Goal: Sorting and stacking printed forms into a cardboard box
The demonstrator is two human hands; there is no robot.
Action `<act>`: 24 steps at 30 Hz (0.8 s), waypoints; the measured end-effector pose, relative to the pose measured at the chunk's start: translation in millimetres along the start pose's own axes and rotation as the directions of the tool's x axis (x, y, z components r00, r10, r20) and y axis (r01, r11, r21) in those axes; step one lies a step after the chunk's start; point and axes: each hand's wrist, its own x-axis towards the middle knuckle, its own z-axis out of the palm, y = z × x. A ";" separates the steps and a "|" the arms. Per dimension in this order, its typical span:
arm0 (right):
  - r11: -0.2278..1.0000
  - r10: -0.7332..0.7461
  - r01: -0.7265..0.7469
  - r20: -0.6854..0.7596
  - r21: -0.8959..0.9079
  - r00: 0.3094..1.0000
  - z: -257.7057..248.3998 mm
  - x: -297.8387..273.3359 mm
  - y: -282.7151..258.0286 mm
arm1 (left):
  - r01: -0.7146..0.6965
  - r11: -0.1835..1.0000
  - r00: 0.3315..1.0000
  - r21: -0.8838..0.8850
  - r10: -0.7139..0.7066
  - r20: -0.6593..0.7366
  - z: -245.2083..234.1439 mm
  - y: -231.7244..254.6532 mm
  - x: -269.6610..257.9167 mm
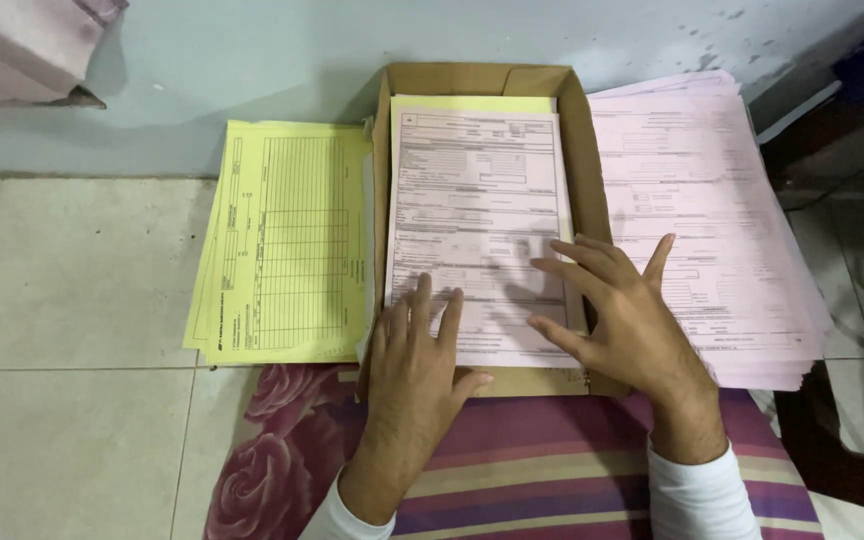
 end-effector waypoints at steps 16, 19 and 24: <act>0.982 0.168 -0.138 0.275 -0.128 0.946 12.9 -5.5 -3.7 | 0.040 0.990 0.998 -0.134 -0.045 -0.032 -14.3 -4.6 -0.8; 0.986 0.160 -0.139 0.275 -0.097 0.948 17.0 -6.2 -1.7 | 0.004 0.972 0.999 -0.233 -0.012 -0.035 -16.0 -8.4 1.6; 0.982 0.187 -0.177 0.265 -0.060 0.946 19.5 -6.8 0.7 | -0.046 0.915 0.998 -0.400 0.024 -0.059 -12.2 -15.6 4.4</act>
